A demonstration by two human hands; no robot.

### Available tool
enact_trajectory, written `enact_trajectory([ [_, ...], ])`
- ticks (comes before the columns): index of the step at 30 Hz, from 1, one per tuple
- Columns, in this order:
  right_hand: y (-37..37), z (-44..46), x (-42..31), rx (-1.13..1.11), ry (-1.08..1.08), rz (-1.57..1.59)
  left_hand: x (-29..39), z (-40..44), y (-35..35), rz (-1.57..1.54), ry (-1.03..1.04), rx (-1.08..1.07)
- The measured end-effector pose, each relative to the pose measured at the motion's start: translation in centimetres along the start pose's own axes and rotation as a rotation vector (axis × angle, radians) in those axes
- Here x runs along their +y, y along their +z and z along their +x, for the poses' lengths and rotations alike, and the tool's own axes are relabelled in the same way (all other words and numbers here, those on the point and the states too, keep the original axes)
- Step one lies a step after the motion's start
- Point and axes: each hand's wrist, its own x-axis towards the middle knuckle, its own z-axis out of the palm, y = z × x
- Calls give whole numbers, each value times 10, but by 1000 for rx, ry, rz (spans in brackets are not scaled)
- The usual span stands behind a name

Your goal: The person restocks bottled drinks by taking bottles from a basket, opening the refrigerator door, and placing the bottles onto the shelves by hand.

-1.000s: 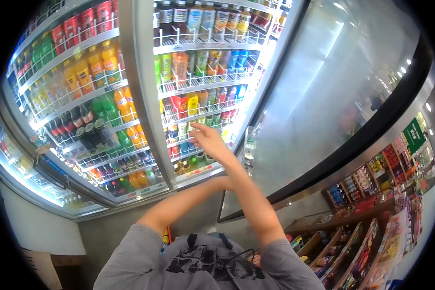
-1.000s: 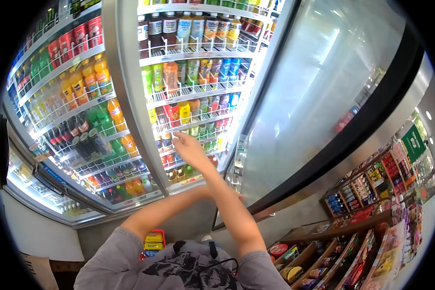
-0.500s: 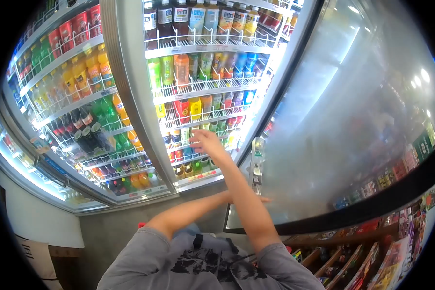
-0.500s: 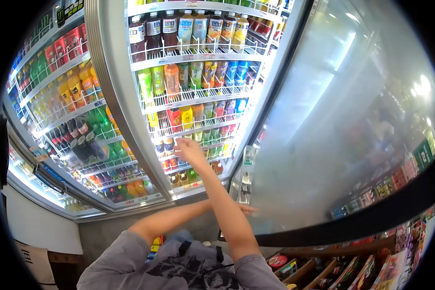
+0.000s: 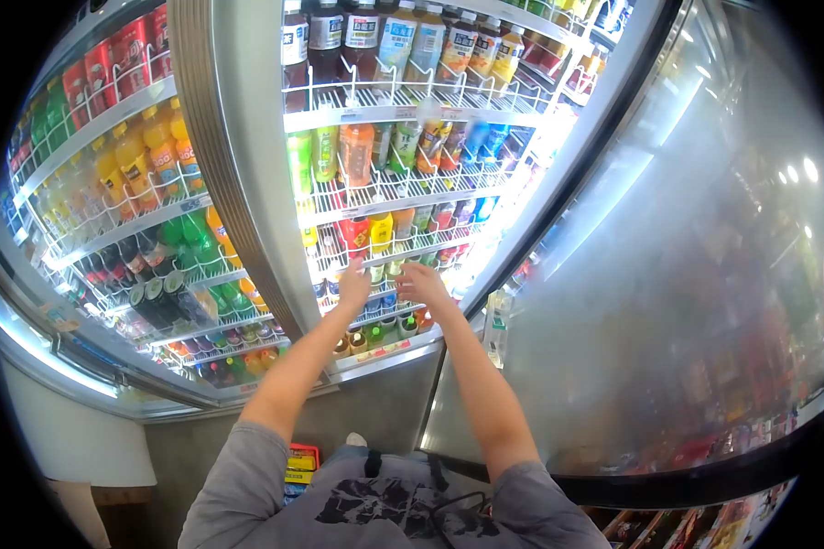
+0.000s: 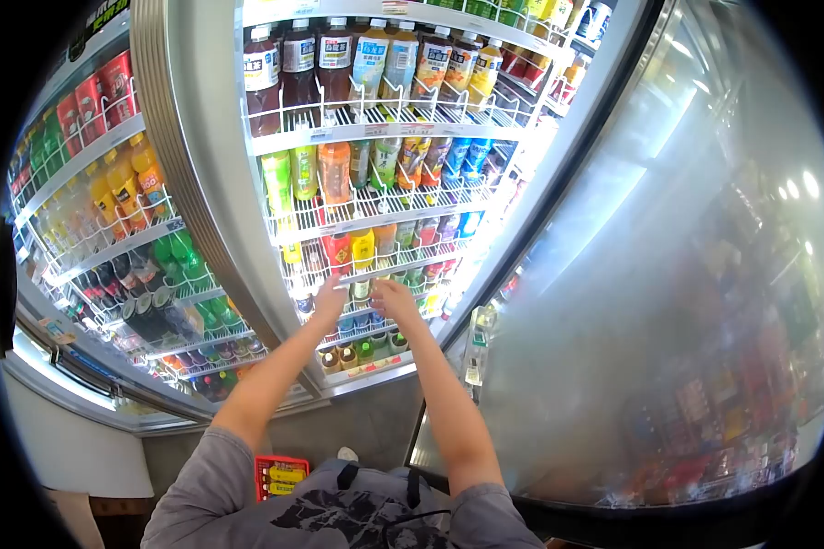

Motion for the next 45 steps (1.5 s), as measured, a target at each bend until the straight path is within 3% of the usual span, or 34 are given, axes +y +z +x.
enact_trajectory([
  [1, -1, 6, 3, 5, 1, -1, -3, 13, -1, -3, 45, 85],
  [2, -3, 11, 8, 14, 9, 33, -7, 26, -2, -25, -43, 49],
  [3, -4, 14, 14, 22, 21, 69, -44, 46, 17, -32, 35, 167],
  [5, 0, 20, 19, 28, 23, 60, -38, 61, 7, -83, -78, 84],
  [8, 4, 26, 11, -114, 33, 137, -54, 91, 12, 16, -82, 116],
  [12, 10, 47, 17, -46, -136, 273, -42, 111, 2, -43, -92, 63],
  [19, 18, 82, 30, -8, -112, 310, -32, 128, -2, 106, -118, 88],
  [21, 15, 85, 36, -16, -94, 319, -32, 139, -5, 72, -159, 2],
  [27, -14, 75, 61, 13, -87, 330, -42, 162, 9, 222, -111, -170],
  [31, -30, 68, 62, 40, -36, 337, -62, 170, 12, 172, 68, -168],
  [36, -29, 72, 70, 44, -15, 321, -47, 157, 4, 287, 43, -127],
  [38, -25, 70, 71, 25, -18, 304, -38, 151, -4, 77, 80, -157],
  [45, -10, 66, 68, -46, 5, 236, -66, 163, 8, -20, 36, -190],
])
